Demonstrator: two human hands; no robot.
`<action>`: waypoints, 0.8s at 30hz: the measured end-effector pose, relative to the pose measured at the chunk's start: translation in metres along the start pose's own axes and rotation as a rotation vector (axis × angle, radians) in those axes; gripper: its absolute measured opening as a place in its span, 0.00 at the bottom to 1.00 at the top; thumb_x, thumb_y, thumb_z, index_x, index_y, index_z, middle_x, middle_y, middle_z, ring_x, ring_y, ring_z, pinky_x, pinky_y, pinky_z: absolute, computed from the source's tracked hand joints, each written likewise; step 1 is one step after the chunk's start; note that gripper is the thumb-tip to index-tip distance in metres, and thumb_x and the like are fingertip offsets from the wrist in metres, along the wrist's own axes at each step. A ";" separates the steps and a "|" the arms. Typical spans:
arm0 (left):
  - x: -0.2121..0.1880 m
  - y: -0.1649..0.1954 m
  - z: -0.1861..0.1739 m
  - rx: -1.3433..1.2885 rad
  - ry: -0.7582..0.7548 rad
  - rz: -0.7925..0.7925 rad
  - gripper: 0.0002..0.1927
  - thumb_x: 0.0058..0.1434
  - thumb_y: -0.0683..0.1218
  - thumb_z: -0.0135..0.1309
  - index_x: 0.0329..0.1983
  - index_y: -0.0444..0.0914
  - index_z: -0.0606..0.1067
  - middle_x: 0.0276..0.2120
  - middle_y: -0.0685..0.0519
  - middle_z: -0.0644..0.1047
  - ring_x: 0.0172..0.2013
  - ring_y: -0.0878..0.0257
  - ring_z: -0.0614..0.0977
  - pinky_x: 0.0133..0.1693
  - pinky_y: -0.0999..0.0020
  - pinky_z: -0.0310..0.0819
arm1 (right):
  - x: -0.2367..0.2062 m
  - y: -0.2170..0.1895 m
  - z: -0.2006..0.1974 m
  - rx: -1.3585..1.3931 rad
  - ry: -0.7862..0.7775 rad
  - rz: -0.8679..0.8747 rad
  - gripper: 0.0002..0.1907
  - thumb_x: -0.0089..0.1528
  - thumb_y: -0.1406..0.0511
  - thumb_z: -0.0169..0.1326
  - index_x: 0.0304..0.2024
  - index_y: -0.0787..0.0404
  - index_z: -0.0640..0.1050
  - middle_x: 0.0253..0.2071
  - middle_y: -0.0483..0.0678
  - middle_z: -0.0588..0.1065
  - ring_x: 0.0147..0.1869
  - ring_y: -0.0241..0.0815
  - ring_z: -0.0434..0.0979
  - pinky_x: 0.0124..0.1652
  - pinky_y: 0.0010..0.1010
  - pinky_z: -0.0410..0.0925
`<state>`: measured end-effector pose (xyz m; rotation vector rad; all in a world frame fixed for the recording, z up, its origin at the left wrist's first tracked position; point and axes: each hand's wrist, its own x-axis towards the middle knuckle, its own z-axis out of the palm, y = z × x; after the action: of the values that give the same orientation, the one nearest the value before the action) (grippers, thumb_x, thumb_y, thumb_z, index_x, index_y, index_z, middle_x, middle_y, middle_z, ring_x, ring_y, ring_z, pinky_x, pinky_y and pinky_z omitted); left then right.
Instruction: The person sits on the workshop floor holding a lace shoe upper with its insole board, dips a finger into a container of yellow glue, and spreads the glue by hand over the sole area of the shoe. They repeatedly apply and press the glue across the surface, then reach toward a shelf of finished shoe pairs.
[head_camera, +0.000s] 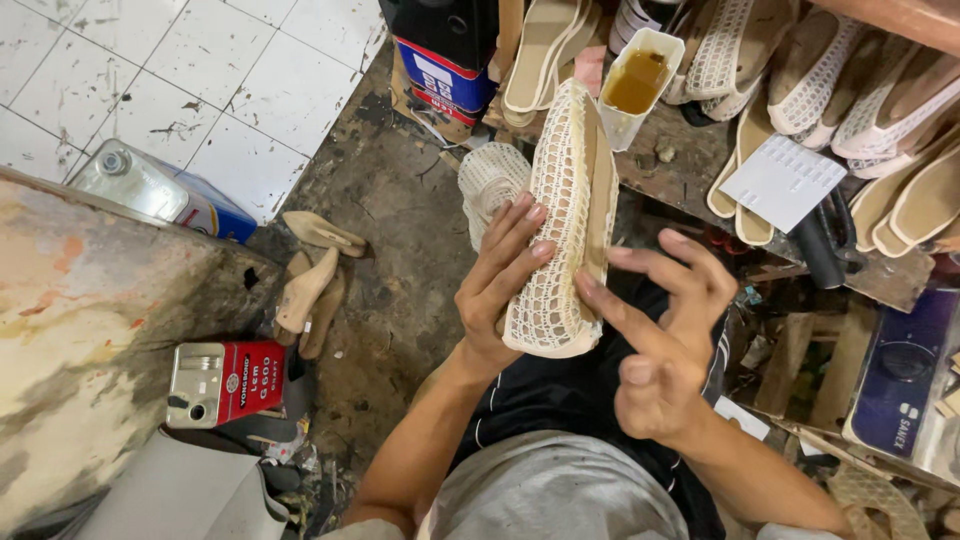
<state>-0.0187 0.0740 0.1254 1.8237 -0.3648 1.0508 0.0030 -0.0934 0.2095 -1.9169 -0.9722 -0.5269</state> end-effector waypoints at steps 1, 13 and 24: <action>0.001 0.002 0.000 0.001 -0.008 0.007 0.21 0.65 0.44 0.63 0.60 0.37 0.73 0.65 0.41 0.72 0.71 0.44 0.71 0.73 0.47 0.58 | -0.002 0.003 -0.002 0.025 0.048 -0.011 0.31 0.73 0.48 0.30 0.50 0.59 0.81 0.52 0.59 0.70 0.63 0.59 0.58 0.67 0.50 0.52; 0.000 0.020 0.007 -0.045 -0.053 0.013 0.21 0.65 0.44 0.63 0.60 0.38 0.74 0.66 0.42 0.73 0.69 0.46 0.72 0.74 0.47 0.59 | -0.022 0.027 -0.018 -0.089 0.024 -0.092 0.34 0.75 0.50 0.31 0.50 0.61 0.85 0.39 0.51 0.71 0.55 0.51 0.60 0.61 0.46 0.54; 0.001 0.020 0.001 -0.038 -0.069 -0.015 0.24 0.64 0.44 0.64 0.62 0.38 0.73 0.66 0.43 0.73 0.69 0.47 0.72 0.74 0.49 0.59 | -0.021 0.032 -0.018 -0.047 0.032 -0.234 0.32 0.73 0.50 0.33 0.44 0.58 0.86 0.34 0.46 0.72 0.47 0.51 0.63 0.60 0.52 0.52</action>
<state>-0.0301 0.0632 0.1376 1.8295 -0.4094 0.9661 0.0161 -0.1268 0.1875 -1.8403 -1.1799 -0.7189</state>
